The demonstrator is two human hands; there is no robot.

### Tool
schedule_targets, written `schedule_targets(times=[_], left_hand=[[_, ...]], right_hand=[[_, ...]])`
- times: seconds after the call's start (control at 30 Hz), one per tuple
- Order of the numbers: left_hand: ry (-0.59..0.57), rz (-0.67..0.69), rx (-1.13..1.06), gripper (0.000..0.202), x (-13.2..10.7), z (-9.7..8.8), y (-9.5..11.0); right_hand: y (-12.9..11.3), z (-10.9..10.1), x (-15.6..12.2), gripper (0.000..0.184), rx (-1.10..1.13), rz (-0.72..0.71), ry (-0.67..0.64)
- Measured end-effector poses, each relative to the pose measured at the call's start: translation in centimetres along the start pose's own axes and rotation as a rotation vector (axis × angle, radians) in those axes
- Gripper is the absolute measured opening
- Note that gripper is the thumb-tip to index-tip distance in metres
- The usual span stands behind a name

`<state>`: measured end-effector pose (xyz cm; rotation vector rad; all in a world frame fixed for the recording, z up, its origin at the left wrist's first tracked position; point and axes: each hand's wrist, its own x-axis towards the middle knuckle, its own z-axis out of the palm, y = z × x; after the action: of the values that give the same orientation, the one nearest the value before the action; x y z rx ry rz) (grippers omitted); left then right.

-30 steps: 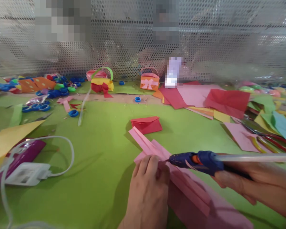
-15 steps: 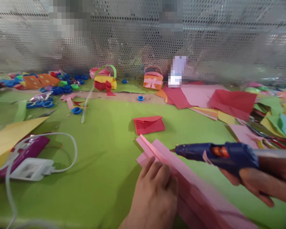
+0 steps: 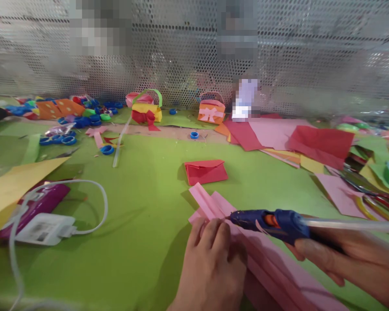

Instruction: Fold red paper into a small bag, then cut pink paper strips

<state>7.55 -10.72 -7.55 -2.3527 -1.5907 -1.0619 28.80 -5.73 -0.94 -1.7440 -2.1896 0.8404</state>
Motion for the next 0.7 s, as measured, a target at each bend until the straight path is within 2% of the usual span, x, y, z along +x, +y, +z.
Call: schedule_targets(times=[0.07,0.13,0.3,0.47,0.57,0.7], left_hand=[[0.09,-0.037,0.0,0.022,-0.1,0.6,0.1],[0.112,-0.038,0.002,0.024,-0.1,0.7,0.1],[0.028,-0.002,-0.034,0.02,0.3,0.0,-0.2],[0.077,-0.095,-0.071,0.02,0.0,0.3,-0.2],[0.067,-0.071,-0.065,0.017,-0.2,0.6,-0.1],[0.037,-0.133,-0.132,0.016,0.0,0.4,-0.1]], right_hand=[[-1.3,-0.2,0.5,0.036,-0.02,0.024,-0.058],[-2.4,-0.4,1.2,0.038,-0.03,0.02,-0.079],[-4.5,-0.6,3.1,0.035,0.011,-0.068,-0.156],[-6.1,-0.9,3.9,0.036,0.056,-0.088,-0.173],[-6.4,-0.7,4.4,0.041,0.058,-0.074,-0.164],[-6.2,-0.1,5.4,0.043,0.081,-0.099,-0.187]])
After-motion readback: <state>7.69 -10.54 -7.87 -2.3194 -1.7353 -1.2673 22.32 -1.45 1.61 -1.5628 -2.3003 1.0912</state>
